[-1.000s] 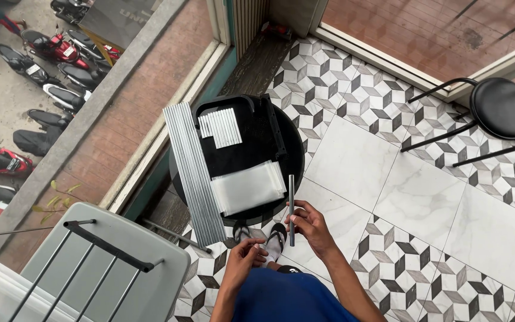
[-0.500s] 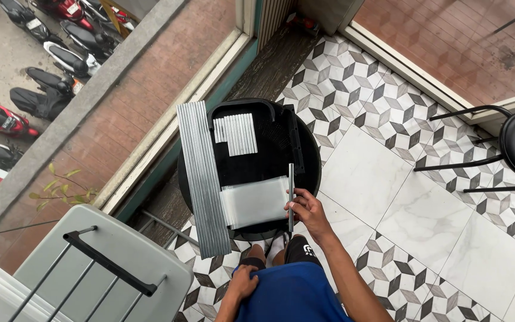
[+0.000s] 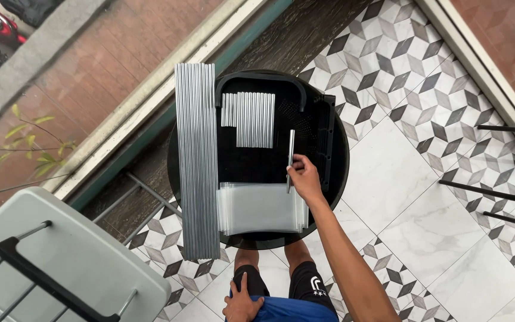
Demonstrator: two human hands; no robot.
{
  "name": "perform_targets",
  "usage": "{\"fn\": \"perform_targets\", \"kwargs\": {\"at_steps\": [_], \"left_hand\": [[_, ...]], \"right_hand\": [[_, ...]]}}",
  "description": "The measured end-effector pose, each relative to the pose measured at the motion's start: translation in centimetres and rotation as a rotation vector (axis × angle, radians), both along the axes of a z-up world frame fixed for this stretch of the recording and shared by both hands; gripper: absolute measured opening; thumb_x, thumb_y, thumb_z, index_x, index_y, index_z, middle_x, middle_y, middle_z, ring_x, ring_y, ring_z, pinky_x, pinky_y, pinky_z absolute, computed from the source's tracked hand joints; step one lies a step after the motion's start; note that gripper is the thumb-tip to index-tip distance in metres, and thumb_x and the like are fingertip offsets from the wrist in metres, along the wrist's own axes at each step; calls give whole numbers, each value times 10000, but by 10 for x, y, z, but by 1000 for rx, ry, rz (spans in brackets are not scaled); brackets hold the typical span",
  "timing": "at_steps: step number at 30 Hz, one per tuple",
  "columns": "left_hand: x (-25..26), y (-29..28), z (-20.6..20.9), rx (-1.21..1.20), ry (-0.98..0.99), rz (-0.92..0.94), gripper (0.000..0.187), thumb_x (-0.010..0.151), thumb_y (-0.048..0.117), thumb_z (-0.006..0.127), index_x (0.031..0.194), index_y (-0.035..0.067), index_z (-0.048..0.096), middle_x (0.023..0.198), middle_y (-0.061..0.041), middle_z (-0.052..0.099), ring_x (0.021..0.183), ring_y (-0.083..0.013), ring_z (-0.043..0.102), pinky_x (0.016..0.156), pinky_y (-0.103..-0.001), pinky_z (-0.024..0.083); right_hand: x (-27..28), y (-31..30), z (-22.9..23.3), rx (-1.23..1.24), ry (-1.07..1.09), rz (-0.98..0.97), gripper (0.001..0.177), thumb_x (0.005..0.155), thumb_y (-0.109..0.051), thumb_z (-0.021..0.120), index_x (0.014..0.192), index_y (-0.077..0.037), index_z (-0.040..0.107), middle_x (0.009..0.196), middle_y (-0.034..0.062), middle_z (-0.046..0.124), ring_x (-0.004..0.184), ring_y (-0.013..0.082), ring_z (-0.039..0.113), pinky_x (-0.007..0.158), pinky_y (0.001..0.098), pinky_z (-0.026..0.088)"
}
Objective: The person assembles a metal drying rack by inserting metal rods into a grey plastic base and securing them with black plastic end caps. The person repeatedly picks up rods and caps from a black tray, inserts the rods into the base, and snaps the caps onto the rod ends.
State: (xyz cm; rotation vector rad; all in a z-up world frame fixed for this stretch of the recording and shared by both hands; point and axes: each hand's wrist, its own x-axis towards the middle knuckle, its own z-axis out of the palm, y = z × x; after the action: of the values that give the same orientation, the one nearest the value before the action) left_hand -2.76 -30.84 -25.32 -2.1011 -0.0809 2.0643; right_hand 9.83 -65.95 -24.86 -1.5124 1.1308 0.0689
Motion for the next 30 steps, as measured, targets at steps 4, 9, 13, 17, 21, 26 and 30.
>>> {"fn": "perform_targets", "kwargs": {"at_steps": [4, 9, 13, 17, 21, 26, 30], "left_hand": [[-17, -3, -25, 74, 25, -36, 1141, 843, 643, 762, 1603, 512, -80, 1686, -131, 112, 1432, -442, 358, 1056, -613, 424], [-37, -1, -47, 51, -47, -79, 1120, 835, 674, 746, 1594, 498, -60, 1628, -166, 177, 1350, -453, 423, 999, -611, 454], [-41, 5, -58, 48, -14, -44, 1113, 841, 682, 734, 1596, 510, -66, 1612, -179, 200, 1355, -453, 425, 1000, -628, 449], [-49, 9, -70, 80, 0, -38, 1143, 808, 702, 760, 1581, 536, -65, 1617, -191, 192, 1377, -472, 402, 998, -615, 447], [-54, 11, -82, 97, 12, -33, 1155, 796, 709, 769, 1564, 562, -82, 1631, -197, 163, 1388, -497, 383, 997, -612, 433], [-54, 9, -83, 104, 21, -30, 1142, 802, 696, 763, 1564, 565, -77, 1630, -198, 170, 1383, -485, 396, 1001, -606, 435], [-48, 3, -73, 101, 11, -41, 1141, 800, 702, 758, 1570, 563, -73, 1617, -195, 194, 1370, -472, 416, 994, -600, 456]], "right_hand": [[32, -24, -50, -95, 63, 53, 431, 915, -143, 699, 1328, -50, 616, 962, 56, 672, 686, 119, 650, 629, 285, 566], [69, -47, -93, -226, 113, 117, 443, 918, -149, 723, 1339, -60, 617, 986, 51, 684, 753, 114, 663, 724, 279, 575], [90, -59, -104, -245, 126, 121, 439, 922, -138, 722, 1340, -65, 613, 1009, 47, 661, 769, 121, 671, 736, 293, 590], [101, -61, -102, -230, 167, 116, 446, 919, -131, 721, 1344, -69, 602, 996, 40, 662, 771, 113, 670, 729, 300, 593], [107, -61, -98, -235, 182, 104, 441, 907, -125, 730, 1329, -81, 609, 985, 41, 649, 766, 111, 665, 728, 296, 598], [109, -59, -92, -210, 177, 81, 428, 911, -117, 715, 1322, -92, 598, 957, 30, 657, 734, 102, 660, 723, 294, 598], [109, -58, -90, -216, 179, 102, 416, 916, -113, 718, 1316, -94, 603, 946, 22, 668, 724, 99, 652, 724, 290, 589]]}}
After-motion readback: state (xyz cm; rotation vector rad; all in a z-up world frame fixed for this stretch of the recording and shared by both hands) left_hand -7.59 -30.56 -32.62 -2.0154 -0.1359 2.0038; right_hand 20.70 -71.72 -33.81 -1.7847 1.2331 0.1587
